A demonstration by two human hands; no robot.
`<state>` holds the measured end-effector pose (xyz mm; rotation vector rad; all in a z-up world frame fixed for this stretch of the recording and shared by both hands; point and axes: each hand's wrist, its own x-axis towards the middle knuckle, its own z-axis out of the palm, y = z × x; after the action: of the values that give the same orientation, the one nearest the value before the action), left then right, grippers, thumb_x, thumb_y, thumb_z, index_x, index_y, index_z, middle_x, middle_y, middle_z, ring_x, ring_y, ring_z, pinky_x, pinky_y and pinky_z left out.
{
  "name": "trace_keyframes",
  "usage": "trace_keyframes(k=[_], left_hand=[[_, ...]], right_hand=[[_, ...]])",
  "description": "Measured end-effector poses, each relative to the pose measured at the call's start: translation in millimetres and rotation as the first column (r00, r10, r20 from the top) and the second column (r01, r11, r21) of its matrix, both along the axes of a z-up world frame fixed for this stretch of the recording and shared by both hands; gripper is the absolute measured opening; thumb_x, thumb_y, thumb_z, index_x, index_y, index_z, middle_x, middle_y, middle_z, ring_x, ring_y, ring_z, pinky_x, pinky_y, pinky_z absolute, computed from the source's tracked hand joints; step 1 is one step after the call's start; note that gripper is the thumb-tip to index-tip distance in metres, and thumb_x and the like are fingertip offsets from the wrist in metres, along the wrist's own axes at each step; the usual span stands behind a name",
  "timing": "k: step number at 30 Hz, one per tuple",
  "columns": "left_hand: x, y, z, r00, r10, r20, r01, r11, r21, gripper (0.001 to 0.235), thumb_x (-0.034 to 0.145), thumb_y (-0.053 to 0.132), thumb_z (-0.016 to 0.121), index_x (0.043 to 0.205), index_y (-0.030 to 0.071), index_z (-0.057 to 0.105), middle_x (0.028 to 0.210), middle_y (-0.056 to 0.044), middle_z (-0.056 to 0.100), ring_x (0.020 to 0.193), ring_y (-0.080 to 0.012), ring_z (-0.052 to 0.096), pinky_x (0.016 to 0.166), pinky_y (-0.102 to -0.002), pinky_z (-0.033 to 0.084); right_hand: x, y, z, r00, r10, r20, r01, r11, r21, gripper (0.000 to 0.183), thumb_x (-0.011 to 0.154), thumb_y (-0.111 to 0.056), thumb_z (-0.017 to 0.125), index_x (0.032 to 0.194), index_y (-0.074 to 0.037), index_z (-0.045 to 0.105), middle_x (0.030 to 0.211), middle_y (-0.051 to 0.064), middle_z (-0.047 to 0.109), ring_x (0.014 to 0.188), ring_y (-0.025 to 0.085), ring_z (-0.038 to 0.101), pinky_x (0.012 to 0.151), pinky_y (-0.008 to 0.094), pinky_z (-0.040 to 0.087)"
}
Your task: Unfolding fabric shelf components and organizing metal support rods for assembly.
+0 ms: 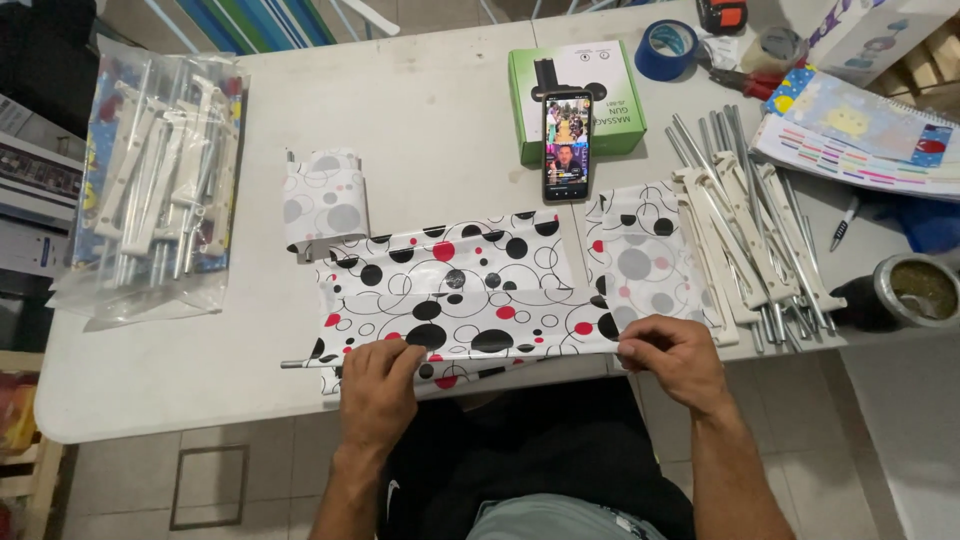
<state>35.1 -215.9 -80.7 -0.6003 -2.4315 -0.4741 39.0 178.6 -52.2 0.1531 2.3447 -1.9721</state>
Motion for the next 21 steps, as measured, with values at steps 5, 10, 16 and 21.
trace_keyframes(k=[5, 10, 16, 21], left_hand=[[-5.1, -6.6, 10.2, 0.999, -0.020, -0.048, 0.020, 1.000, -0.008, 0.025, 0.093, -0.004, 0.068, 0.107, 0.016, 0.069, 0.103, -0.004, 0.065, 0.088, -0.0249, 0.058, 0.076, -0.039, 0.044], [-12.2, -15.8, 10.7, 0.995, -0.040, -0.088, 0.038, 0.999, -0.023, 0.022, 0.091, 0.002, 0.076, 0.109, 0.014, 0.072, 0.101, -0.006, 0.067, 0.087, -0.0247, 0.056, 0.074, -0.040, 0.045], [-21.8, -21.0, 13.2, 0.990, -0.046, -0.131, 0.050, 0.998, 0.028, 0.015, 0.097, 0.009, 0.065, 0.104, 0.019, 0.074, 0.097, -0.002, 0.062, 0.088, -0.0218, 0.060, 0.086, -0.039, 0.048], [-21.6, -22.6, 26.5, 0.990, -0.005, -0.138, -0.001, 0.999, -0.039, 0.029, 0.092, -0.008, 0.065, 0.109, 0.015, 0.070, 0.103, -0.005, 0.068, 0.089, -0.0243, 0.057, 0.078, -0.040, 0.044]], right_hand=[[-0.9, 7.7, 14.1, 0.994, 0.015, -0.107, -0.007, 0.997, 0.072, 0.005, 0.083, -0.004, 0.078, 0.084, 0.001, 0.078, 0.066, 0.011, 0.073, 0.056, 0.018, 0.068, 0.053, 0.026, 0.060], [0.0, 12.8, 24.6, 0.982, -0.041, -0.185, 0.055, 0.996, 0.073, 0.002, 0.081, 0.003, 0.077, 0.082, 0.003, 0.076, 0.064, 0.011, 0.072, 0.057, 0.018, 0.067, 0.054, 0.026, 0.059], [-3.5, 26.2, 21.3, 0.923, -0.043, -0.383, 0.052, 0.999, 0.013, 0.010, 0.084, 0.005, 0.076, 0.093, 0.005, 0.078, 0.075, 0.020, 0.073, 0.065, 0.020, 0.067, 0.064, 0.036, 0.060], [5.0, 48.7, 29.1, 0.926, -0.036, -0.376, 0.142, 0.955, 0.259, 0.011, 0.092, 0.000, 0.064, 0.102, 0.000, 0.069, 0.099, 0.014, 0.068, 0.095, 0.024, 0.066, 0.086, 0.032, 0.059]])
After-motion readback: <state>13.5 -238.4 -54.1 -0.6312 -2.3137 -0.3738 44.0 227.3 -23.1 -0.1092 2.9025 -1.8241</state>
